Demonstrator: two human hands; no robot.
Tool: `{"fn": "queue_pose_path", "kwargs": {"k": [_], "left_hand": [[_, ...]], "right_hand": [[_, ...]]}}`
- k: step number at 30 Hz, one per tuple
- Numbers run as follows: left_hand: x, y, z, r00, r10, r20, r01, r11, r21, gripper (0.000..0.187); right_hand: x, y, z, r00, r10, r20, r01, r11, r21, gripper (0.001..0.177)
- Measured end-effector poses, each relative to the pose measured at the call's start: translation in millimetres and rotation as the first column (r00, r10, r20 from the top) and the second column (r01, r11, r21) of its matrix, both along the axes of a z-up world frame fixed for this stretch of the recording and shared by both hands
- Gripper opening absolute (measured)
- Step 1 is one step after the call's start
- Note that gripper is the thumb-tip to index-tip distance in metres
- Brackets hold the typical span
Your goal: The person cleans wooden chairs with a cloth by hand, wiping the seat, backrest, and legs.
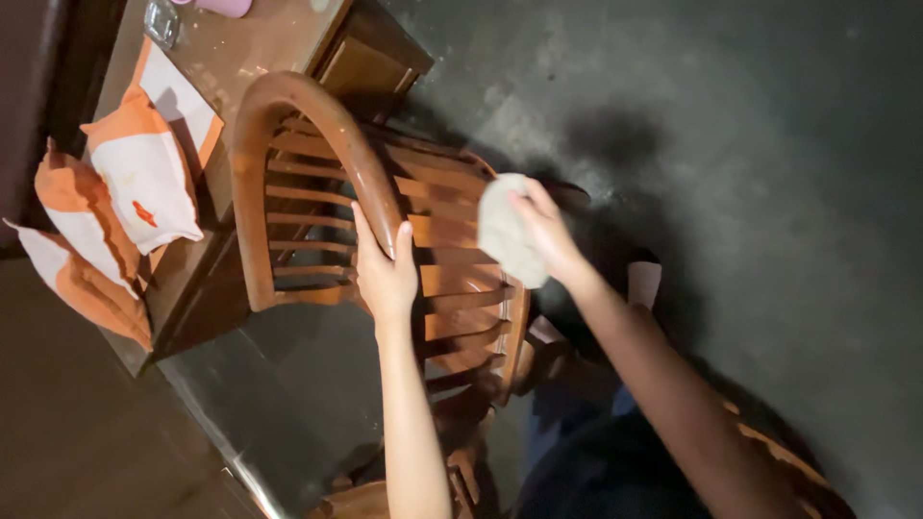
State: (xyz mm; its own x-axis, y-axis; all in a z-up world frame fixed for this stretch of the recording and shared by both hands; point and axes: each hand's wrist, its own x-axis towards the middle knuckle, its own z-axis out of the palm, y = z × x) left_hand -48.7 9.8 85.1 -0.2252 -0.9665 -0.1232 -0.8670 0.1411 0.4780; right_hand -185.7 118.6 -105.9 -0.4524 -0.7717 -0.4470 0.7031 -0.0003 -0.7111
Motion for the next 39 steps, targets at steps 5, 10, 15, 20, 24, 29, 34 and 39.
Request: {"fn": "queue_pose_path", "kwargs": {"k": [5,10,15,20,24,29,34,39], "left_hand": [[-6.9,-3.9,2.2,0.990,-0.136,-0.040,0.135,0.991,-0.017,0.074],[-29.8,-13.5,7.8,1.000,-0.001,0.003,0.001,0.998,0.061,0.067],[-36.6,-20.6,12.8,0.998,0.037,0.053,-0.041,0.997,0.069,0.072],[-27.8,-30.2,11.0,0.996,-0.088,-0.005,0.087,0.993,-0.086,0.070],[-23.9,-34.6,10.7,1.000,0.011,0.026,-0.011,1.000,0.016,0.070],[-21.9,-42.8,14.4,1.000,-0.031,-0.005,0.030,0.999,-0.028,0.069],[-21.8,-49.6,16.6,0.999,0.033,-0.006,-0.033,0.999,0.039,0.071],[-16.2,-52.3,15.4,1.000,-0.023,0.006,0.023,1.000,0.002,0.070]], "right_hand": [[41.2,-86.2,27.9,0.960,0.071,-0.272,-0.092,0.994,-0.065,0.044],[66.9,-95.7,58.8,0.582,0.101,-0.807,0.053,0.985,0.162,0.025],[72.4,-92.2,54.8,0.509,0.189,-0.840,0.069,0.964,0.258,0.022],[64.1,-57.8,-33.3,0.492,0.445,-0.749,0.090,0.829,0.552,0.024],[51.2,-56.9,-55.8,0.639,0.510,-0.575,0.050,0.719,0.693,0.024],[62.5,-96.0,36.2,0.701,0.449,-0.555,-0.053,0.808,0.587,0.025],[74.7,-112.7,63.9,0.664,0.097,-0.741,0.082,0.976,0.201,0.020],[76.4,-100.8,10.7,0.639,0.316,-0.701,-0.021,0.918,0.396,0.021]]}}
